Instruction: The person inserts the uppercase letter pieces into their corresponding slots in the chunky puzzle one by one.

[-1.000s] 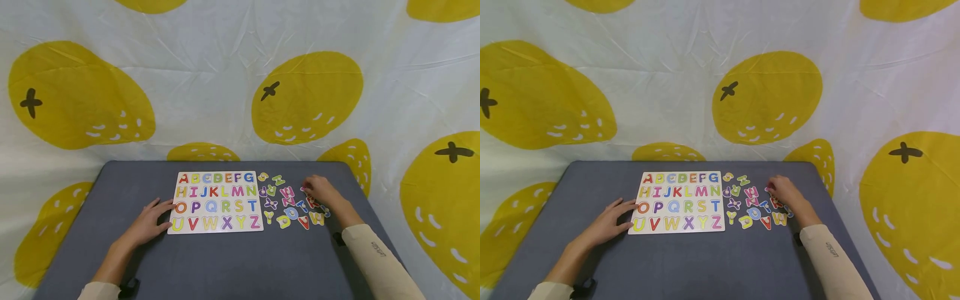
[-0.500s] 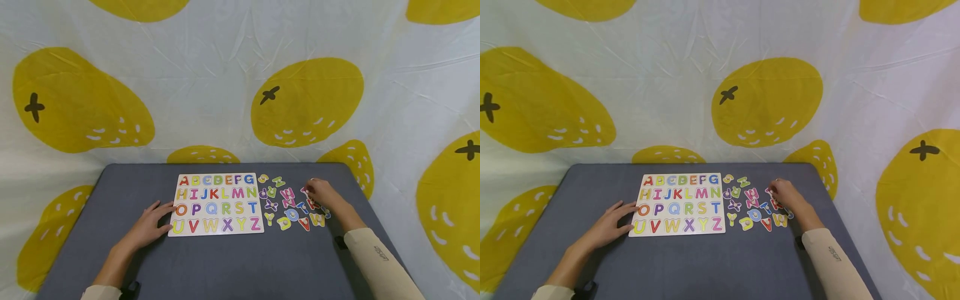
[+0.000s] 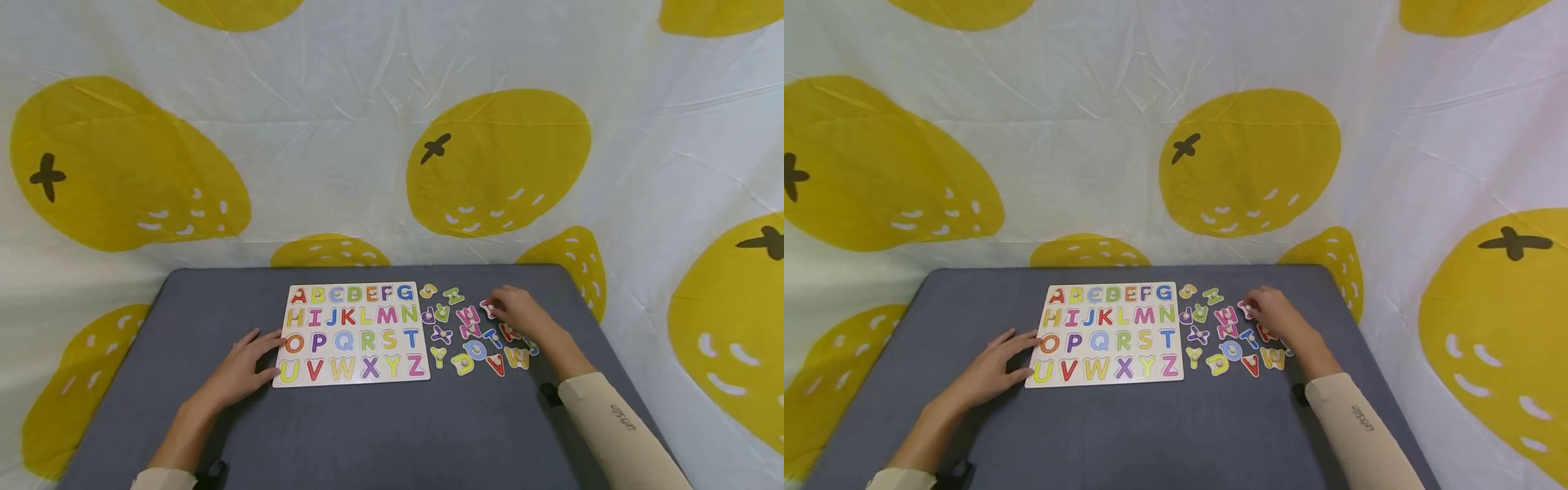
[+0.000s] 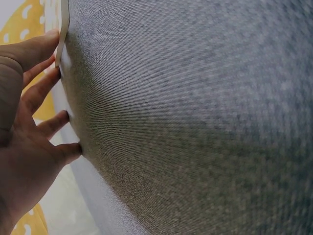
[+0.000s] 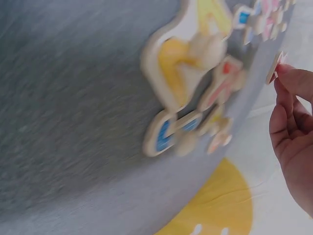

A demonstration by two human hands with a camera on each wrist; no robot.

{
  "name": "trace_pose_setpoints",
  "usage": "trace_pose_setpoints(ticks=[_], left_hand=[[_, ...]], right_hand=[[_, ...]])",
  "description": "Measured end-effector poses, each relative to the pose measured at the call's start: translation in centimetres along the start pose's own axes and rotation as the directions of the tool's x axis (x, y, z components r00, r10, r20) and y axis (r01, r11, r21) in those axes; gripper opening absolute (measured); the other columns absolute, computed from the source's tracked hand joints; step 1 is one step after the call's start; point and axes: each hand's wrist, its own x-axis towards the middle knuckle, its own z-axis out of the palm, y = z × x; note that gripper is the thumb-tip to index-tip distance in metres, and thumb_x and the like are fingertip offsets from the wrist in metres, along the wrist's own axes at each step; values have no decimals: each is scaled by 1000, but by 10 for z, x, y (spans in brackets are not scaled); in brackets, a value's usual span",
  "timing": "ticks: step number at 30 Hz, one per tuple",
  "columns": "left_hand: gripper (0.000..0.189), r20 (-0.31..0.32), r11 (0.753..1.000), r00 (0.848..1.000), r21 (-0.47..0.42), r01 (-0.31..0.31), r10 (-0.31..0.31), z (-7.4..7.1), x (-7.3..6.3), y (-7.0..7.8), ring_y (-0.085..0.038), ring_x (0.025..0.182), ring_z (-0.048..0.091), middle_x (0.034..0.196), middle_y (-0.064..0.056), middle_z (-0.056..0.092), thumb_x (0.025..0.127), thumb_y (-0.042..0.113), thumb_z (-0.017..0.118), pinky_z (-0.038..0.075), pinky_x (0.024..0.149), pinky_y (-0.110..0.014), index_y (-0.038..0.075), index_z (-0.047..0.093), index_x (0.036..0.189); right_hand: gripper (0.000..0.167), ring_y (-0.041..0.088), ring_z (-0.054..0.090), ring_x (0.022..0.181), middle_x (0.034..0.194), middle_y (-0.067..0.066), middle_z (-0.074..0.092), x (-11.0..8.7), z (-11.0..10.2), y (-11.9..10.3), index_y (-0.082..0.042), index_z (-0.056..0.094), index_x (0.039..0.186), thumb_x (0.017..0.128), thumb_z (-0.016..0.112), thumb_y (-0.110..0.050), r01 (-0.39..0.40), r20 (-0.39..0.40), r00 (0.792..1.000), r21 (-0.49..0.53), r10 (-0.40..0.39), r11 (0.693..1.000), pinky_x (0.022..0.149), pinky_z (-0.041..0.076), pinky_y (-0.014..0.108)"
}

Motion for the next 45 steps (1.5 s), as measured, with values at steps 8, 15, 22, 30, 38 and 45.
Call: trace_pose_setpoints(ticks=[8, 15, 22, 30, 38, 45], left_hand=[[59, -2, 1000, 1000, -7, -3, 3, 1, -2, 1, -58, 148, 27, 156, -20, 49, 88, 13, 81, 16, 107, -87, 8, 60, 144], [58, -2, 1000, 1000, -6, -2, 2, -1, 0, 1, -58, 148, 27, 156, -19, 50, 88, 12, 80, 16, 107, -87, 8, 61, 143], [58, -2, 1000, 1000, -11, 3, -3, 0, -1, 1, -57, 148, 27, 156, -19, 50, 88, 13, 81, 16, 107, -86, 8, 61, 143], [58, -6, 1000, 1000, -11, -3, 3, 0, -1, -1, -58, 148, 26, 156, -19, 49, 89, 14, 80, 16, 108, -86, 9, 60, 144], [58, -2, 1000, 1000, 13, -11, 11, -2, -1, 2, -58, 147, 28, 156, -20, 50, 88, 13, 80, 18, 106, -87, 8, 61, 143], [58, 2, 1000, 1000, 13, -6, 6, -2, 0, 1, -59, 147, 27, 156, -20, 50, 88, 13, 80, 17, 106, -87, 8, 61, 143]], right_hand=[[11, 23, 63, 84, 93, 8, 66, 17, -1, -39, -3, 73, 104, 93, 73, -4, 53, 3, 999, 25, -53, 998, 75, 57, 43], [12, 23, 66, 88, 97, 8, 67, 32, 4, -67, -4, 74, 106, 95, 73, -7, 54, 29, 998, 79, -57, 995, 78, 59, 41], [14, 21, 66, 89, 99, 8, 67, 44, 10, -94, -4, 74, 109, 96, 73, -8, 111, 35, 993, 124, -116, 986, 79, 59, 38], [14, 17, 65, 90, 100, 6, 67, 71, 24, -137, -5, 74, 110, 97, 72, -11, 160, 55, 984, 126, -168, 979, 79, 58, 31], [12, 10, 63, 83, 98, 2, 66, 99, 39, -182, -9, 74, 109, 99, 70, -15, 168, 127, 974, 166, -190, 972, 75, 54, 22], [15, 8, 60, 80, 100, 1, 67, 122, 58, -219, -10, 74, 111, 101, 69, -19, 163, 190, 960, 219, -206, 962, 75, 53, 20]])
